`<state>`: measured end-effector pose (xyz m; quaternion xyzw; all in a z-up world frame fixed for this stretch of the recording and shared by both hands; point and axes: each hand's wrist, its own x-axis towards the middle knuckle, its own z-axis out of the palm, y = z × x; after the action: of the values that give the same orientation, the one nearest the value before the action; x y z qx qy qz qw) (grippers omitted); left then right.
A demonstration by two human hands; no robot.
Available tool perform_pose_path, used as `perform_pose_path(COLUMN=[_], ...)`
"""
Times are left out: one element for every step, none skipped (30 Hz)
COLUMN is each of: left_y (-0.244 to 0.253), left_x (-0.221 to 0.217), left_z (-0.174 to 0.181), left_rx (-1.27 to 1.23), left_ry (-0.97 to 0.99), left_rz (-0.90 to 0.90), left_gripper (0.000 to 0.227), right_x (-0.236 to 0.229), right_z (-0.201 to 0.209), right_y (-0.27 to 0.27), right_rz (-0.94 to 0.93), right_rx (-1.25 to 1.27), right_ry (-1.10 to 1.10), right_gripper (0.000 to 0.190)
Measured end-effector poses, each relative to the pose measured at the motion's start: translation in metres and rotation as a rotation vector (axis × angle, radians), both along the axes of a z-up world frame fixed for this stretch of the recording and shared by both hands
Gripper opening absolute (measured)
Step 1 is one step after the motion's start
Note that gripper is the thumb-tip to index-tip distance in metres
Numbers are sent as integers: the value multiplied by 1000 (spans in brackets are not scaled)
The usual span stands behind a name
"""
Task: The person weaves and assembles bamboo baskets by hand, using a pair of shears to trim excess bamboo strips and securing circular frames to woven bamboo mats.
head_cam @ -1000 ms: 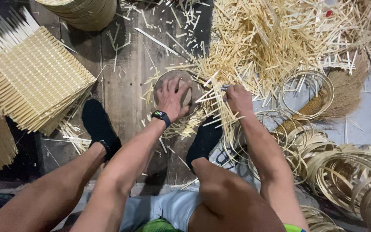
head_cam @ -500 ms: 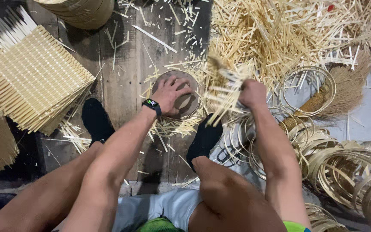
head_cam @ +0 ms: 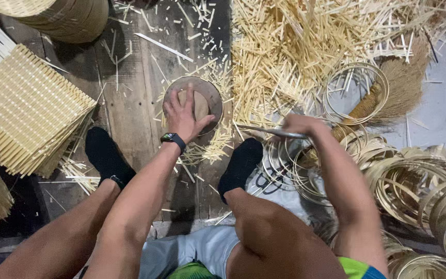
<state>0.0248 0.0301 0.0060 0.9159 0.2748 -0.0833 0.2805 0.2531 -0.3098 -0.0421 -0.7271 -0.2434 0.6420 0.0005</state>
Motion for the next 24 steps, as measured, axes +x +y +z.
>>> perform_pose_path(left_y=[1, 2, 3, 4, 4, 5, 5, 6, 6, 8, 11, 11, 12, 15, 19, 25, 33, 42, 50, 58, 62, 66, 69, 72], left_x=[-2, -4, -6, -8, -11, -14, -14, -14, -13, -13, -12, -11, -13, -14, -15, -16, -13, -10, -8, -5, -4, -1, 6, 13], left_z=[-2, -3, -4, -5, -7, -8, -9, -10, -10, -9, -8, -7, -5, -3, -2, -2, -3, -7, -13, -19, -27, -35, -43, -50], left_rx=[0, -10, -20, -20, -36, -53, -53, -61, -70, -71, -86, -101, -98, -152, -206, -204, -225, -246, -247, -209, -171, -173, -194, -215], left_ry=[-1, 1, 4, 3, -28, -58, -61, -49, -41, -47, -30, -13, -11, -42, -69, -64, -10, 44, 43, -81, -197, -192, -108, -25], left_rz=[0, -10, -20, -20, -34, -47, -47, -51, -54, -52, -64, -76, -71, -53, -39, -38, 35, 108, 105, 149, 196, 198, 230, 262], left_gripper=[121, 122, 124, 124, 124, 123, 123, 126, 128, 128, 129, 129, 129, 125, 120, 120, 108, 96, 96, 86, 78, 78, 70, 63], right_x=[-2, 2, 10, 37, 63, 89, 118, 134, 153, 170, 181, 188, 187, 184, 179, 176, 162, 136, 108, 78, 44, 17, -5, -25], right_z=[-19, -31, -41, -43, -42, -36, -27, -19, -16, -18, -24, -38, -58, -72, -82, -88, -94, -102, -107, -110, -99, -85, -72, -61], right_y=[13, 19, 23, 19, 14, 6, 2, -3, 3, 12, 19, 27, 34, 37, 34, 32, 34, 37, 31, 35, 26, 24, 26, 29], right_rz=[-38, -119, -200, -194, -189, -133, -404, -811, -780, -743, -739, -1082, -1425, -1421, -1247, -1070, -972, -873, -695, -845, -867, -840, -816, -817], right_rx=[3, 0, -3, 23, 49, -72, -76, 135, -19, -174, -170, -90, -5, -3, 30, 63, 99, 133, 0, -58, 64, 107, 149, 144], right_ry=[39, 6, -27, -100, -169, -405, -462, -486, -643, -797, -802, -825, -824, -820, -918, -1008, -985, -962, -849, -804, -760, -744, -729, -727], right_gripper=[52, 50, 47, 44, 42, 63, 48, 45, 53, 62, 62, 55, 56, 56, 66, 77, 78, 80, 81, 80, 46, 45, 47, 47])
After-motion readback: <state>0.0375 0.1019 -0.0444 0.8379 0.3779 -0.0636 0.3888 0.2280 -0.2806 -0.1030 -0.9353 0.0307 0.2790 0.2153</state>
